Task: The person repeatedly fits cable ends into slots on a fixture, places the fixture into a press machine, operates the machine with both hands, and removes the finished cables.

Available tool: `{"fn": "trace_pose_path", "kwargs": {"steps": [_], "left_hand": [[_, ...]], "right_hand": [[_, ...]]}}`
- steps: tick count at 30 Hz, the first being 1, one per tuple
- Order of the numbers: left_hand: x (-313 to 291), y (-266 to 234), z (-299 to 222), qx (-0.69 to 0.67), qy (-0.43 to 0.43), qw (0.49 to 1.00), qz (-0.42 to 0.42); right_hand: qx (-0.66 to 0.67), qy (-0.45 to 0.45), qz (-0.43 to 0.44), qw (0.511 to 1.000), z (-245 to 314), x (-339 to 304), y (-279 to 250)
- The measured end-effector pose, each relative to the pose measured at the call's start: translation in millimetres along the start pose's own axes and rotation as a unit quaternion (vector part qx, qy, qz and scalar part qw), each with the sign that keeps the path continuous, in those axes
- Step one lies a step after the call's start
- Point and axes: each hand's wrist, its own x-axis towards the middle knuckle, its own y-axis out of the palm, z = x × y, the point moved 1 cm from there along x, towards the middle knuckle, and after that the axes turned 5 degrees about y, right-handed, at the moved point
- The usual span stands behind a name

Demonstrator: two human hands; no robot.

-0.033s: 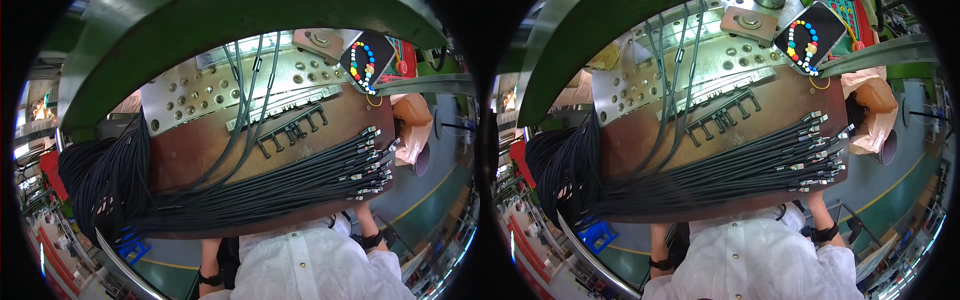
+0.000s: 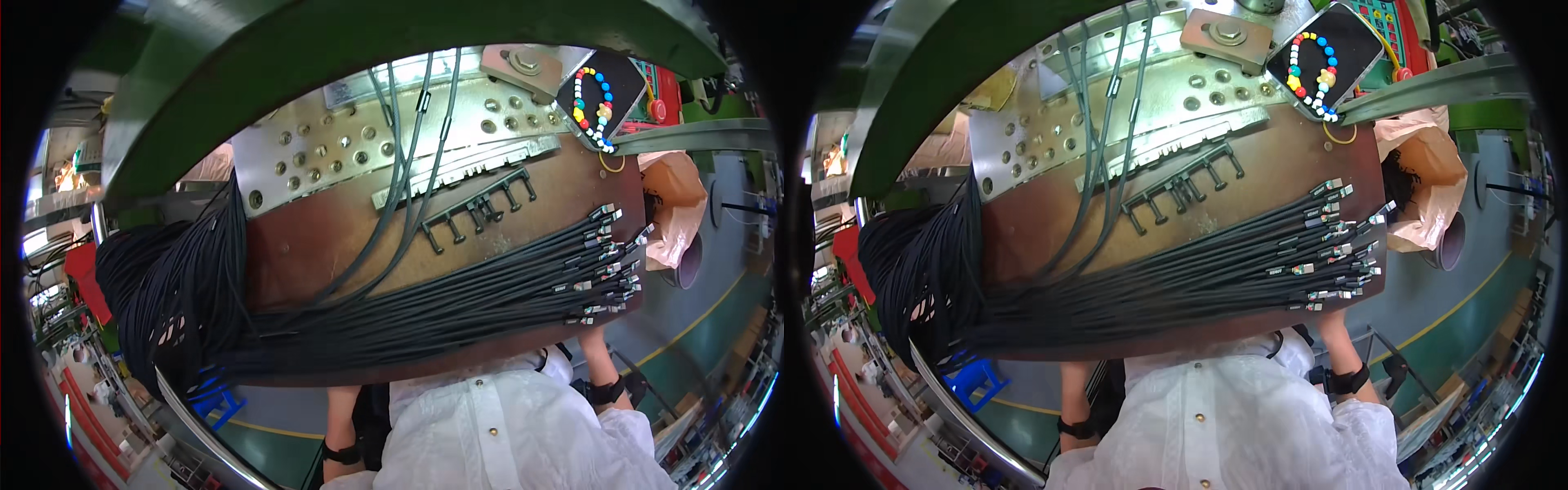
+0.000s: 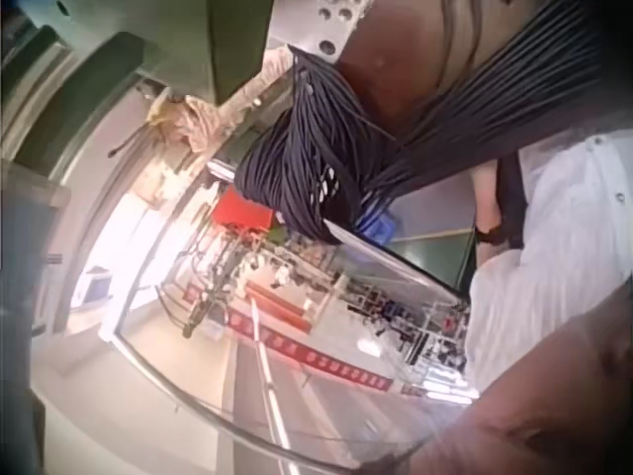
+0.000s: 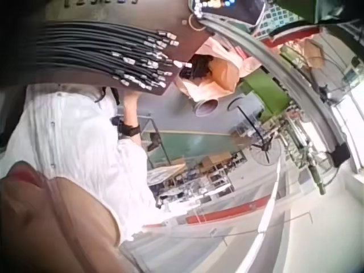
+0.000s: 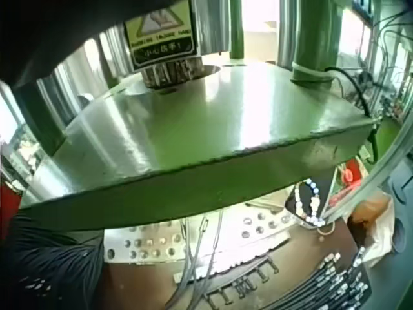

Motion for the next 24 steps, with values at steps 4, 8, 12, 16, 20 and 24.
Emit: {"fn": "trace_pose_path", "kwargs": {"steps": [4, 8, 12, 16, 20, 24], "left_hand": [[0, 9, 32, 0.162, 0.291, 0.937, -0.109], [-2, 19, 55, 0.095, 0.186, 0.972, -0.104], [1, 3, 5, 0.116, 0.103, 0.988, -0.022], [1, 9, 10, 0.251, 0.234, 0.931, -0.123], [-9, -4, -49, 0.177, 0.189, 0.966, 0.020], [-15, -25, -161, -0.028, 0.232, 0.876, 0.422]], "right_hand": [[-0.360, -0.170, -0.020, 0.917, 18, 3, 6], [-0.312, -0.191, -0.026, 0.930, 57, 0, 25], [-0.337, -0.184, -0.041, 0.923, 55, 3, 25], [-0.323, -0.213, -0.066, 0.920, 67, 5, 30], [-0.603, -0.080, 0.092, 0.789, 134, -8, 19], [-0.361, -0.048, 0.626, 0.689, 251, -14, 31]]}}
